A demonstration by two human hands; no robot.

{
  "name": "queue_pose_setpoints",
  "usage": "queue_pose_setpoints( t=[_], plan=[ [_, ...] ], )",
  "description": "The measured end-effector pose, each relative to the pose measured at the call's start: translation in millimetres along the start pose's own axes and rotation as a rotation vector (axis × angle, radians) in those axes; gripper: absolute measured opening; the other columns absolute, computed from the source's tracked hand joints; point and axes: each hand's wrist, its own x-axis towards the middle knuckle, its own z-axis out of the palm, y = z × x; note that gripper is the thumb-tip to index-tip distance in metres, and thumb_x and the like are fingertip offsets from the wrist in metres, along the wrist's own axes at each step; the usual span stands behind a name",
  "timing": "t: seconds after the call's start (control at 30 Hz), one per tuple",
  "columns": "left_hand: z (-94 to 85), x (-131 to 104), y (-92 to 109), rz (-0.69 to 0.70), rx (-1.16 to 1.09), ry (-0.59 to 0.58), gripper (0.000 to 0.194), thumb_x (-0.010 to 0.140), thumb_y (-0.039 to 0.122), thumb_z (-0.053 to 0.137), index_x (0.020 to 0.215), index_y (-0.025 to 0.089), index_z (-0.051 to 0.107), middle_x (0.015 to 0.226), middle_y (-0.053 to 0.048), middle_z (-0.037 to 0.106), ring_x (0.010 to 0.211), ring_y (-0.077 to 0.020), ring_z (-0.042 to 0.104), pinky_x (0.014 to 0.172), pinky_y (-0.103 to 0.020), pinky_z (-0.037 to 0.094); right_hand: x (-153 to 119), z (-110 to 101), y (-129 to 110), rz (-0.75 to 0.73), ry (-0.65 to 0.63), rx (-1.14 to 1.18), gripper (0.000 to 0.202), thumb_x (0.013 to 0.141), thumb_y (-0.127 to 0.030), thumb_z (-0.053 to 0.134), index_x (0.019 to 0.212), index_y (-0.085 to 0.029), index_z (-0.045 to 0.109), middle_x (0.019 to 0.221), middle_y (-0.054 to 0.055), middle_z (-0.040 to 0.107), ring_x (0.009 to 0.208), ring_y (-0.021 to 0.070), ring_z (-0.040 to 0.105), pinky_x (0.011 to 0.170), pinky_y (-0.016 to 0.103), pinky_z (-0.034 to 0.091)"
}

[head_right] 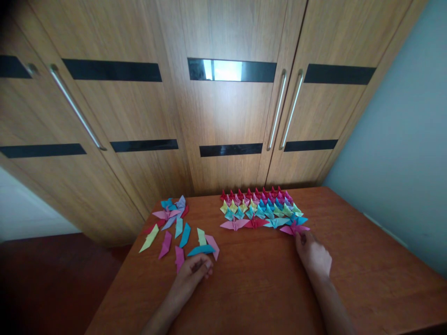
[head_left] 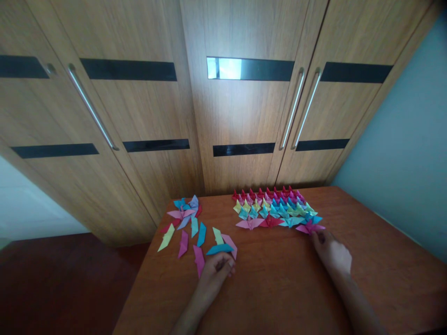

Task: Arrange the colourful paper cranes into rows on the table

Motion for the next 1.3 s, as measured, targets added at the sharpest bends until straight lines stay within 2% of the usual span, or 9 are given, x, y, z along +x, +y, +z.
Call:
queue_pose_setpoints(
  t=[0.17,0.33,0.43,0.57,0.7,0.8,1.0,1.17,1.3],
  plan=[
    [0.1,1,-1,0.015,0.000,0.009,0.025,0.082,0.040,0.054,0.072,0.017,0.058,0.066,-0.002,0.061,0.061,-0.0144,0.054,0.059,-0.024,0.042,-21,6,-11,-0.033,0.049,0.124,0.039,0.087,-0.051,0.037,0.096,-0.023,0.062,0.078,0.009,0.070,0.066,0.0243,0.066,0.051,0.026,0.039],
    [-17.7,8,6,0.075,0.084,0.111,0.025,0.083,0.041,0.051,0.077,0.018,0.059,0.074,-0.002,0.063,0.067,-0.0163,0.057,0.064,-0.026,0.044,-58,17,-66,-0.336,0.007,0.397,0.031,0.087,-0.045,0.040,0.088,-0.023,0.062,0.080,0.005,0.070,0.065,0.0178,0.065,0.054,0.023,0.040],
    [-57.7,19,16,0.127,0.286,0.257,0.025,0.083,0.042,0.050,0.085,0.019,0.062,0.082,-0.003,0.066,0.076,-0.0192,0.060,0.069,-0.027,0.046,-78,19,-102,-0.469,-0.065,0.488,0.031,0.088,-0.042,0.040,0.077,-0.023,0.061,0.071,0.002,0.068,0.061,0.0154,0.063,0.055,0.022,0.039],
    [-129.7,36,27,0.105,0.728,0.556,0.028,0.084,0.040,0.044,0.093,0.020,0.062,0.089,-0.003,0.069,0.083,-0.0210,0.063,0.072,-0.027,0.045,-95,22,-129,-0.505,-0.152,0.529,0.028,0.087,-0.037,0.040,0.070,-0.022,0.058,0.065,0.000,0.064,0.058,0.0136,0.059,0.054,0.022,0.036],
    [-172.4,54,31,-0.072,1.105,0.575,0.031,0.087,0.039,0.040,0.095,0.020,0.063,0.090,-0.006,0.070,0.083,-0.0216,0.065,0.067,-0.025,0.043,-102,24,-131,-0.528,-0.194,0.555,0.027,0.087,-0.037,0.040,0.071,-0.022,0.057,0.066,-0.001,0.064,0.060,0.0147,0.059,0.057,0.024,0.036],
    [-176.4,68,29,-0.113,1.150,0.559,0.033,0.086,0.043,0.042,0.093,0.019,0.063,0.088,-0.008,0.070,0.081,-0.0227,0.065,0.064,-0.025,0.041,-102,23,-129,-0.547,-0.201,0.605,0.030,0.088,-0.039,0.038,0.070,-0.022,0.055,0.065,0.000,0.062,0.060,0.0158,0.058,0.058,0.025,0.037],
    [-166.1,86,23,-0.165,1.192,0.552,0.035,0.085,0.044,0.042,0.087,0.017,0.065,0.081,-0.011,0.070,0.074,-0.0238,0.065,0.059,-0.026,0.039,-101,22,-129,-0.536,-0.202,0.640,0.031,0.088,-0.041,0.039,0.070,-0.022,0.056,0.063,0.000,0.062,0.058,0.0161,0.058,0.057,0.025,0.037],
    [-160.6,77,28,-0.184,1.202,0.604,0.036,0.087,0.040,0.039,0.094,0.017,0.065,0.085,-0.011,0.070,0.075,-0.0249,0.065,0.058,-0.026,0.039,-101,24,-129,-0.536,-0.193,0.635,0.027,0.087,-0.036,0.041,0.071,-0.022,0.057,0.064,0.000,0.062,0.058,0.0156,0.057,0.057,0.025,0.036],
    [-143.8,57,37,-0.012,1.131,0.662,0.030,0.087,0.038,0.042,0.091,0.018,0.064,0.084,-0.007,0.070,0.076,-0.0216,0.064,0.062,-0.025,0.041,-101,23,-129,-0.526,-0.223,0.676,0.027,0.087,-0.037,0.042,0.071,-0.021,0.057,0.064,0.000,0.060,0.058,0.0155,0.055,0.058,0.025,0.037]
  ],
)
